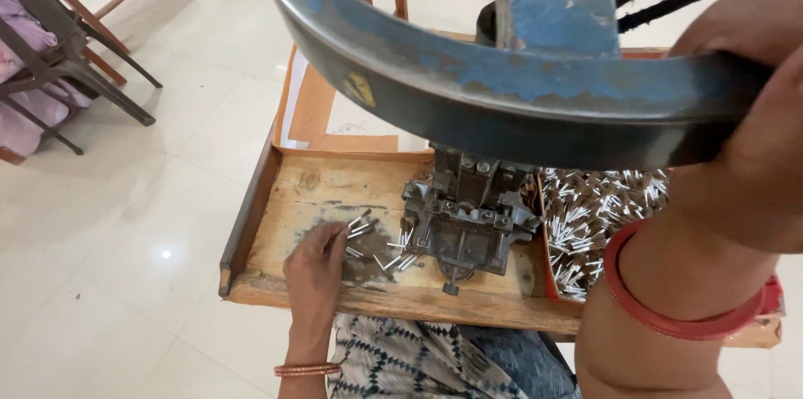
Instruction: The person operates a manual flywheel press at a wooden workbench. One hand grips and rotates the large blue flywheel to bring the press down while the other hand places small metal pins into the die and removes finished pieces, repeating the cycle continuously and collecting pressed pins in a red tray.
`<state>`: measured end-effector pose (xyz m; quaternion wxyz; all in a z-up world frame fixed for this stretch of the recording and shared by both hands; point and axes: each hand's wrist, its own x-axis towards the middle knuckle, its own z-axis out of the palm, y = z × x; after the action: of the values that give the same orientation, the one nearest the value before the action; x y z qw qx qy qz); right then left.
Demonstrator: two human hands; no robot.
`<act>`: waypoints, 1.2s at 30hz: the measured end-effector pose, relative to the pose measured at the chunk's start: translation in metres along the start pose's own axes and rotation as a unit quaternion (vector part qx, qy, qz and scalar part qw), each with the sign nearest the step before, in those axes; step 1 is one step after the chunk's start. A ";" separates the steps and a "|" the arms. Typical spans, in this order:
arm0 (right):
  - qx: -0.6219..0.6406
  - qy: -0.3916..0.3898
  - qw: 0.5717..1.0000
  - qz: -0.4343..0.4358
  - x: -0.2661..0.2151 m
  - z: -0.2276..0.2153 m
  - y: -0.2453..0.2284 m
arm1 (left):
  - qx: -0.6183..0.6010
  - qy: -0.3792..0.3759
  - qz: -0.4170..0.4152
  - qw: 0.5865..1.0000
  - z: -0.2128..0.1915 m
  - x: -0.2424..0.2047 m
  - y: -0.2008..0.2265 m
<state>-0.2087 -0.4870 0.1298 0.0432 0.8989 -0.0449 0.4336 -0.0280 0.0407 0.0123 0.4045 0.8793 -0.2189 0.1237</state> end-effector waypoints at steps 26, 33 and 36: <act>0.125 0.293 0.923 -0.217 0.113 -0.094 -0.243 | 0.044 -0.083 0.257 0.962 0.075 -0.001 0.074; 0.089 0.222 0.946 -0.220 0.102 -0.108 -0.229 | 0.072 -0.050 0.348 0.933 0.073 -0.006 0.070; 0.080 0.118 0.954 -0.264 0.094 -0.120 -0.226 | 0.038 -0.081 0.322 0.943 0.074 -0.008 0.061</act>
<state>-0.2168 -0.2526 0.2695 0.0893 0.8218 0.2337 0.5120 -0.0622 -0.0488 0.0020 0.2907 0.7838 -0.5172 0.1835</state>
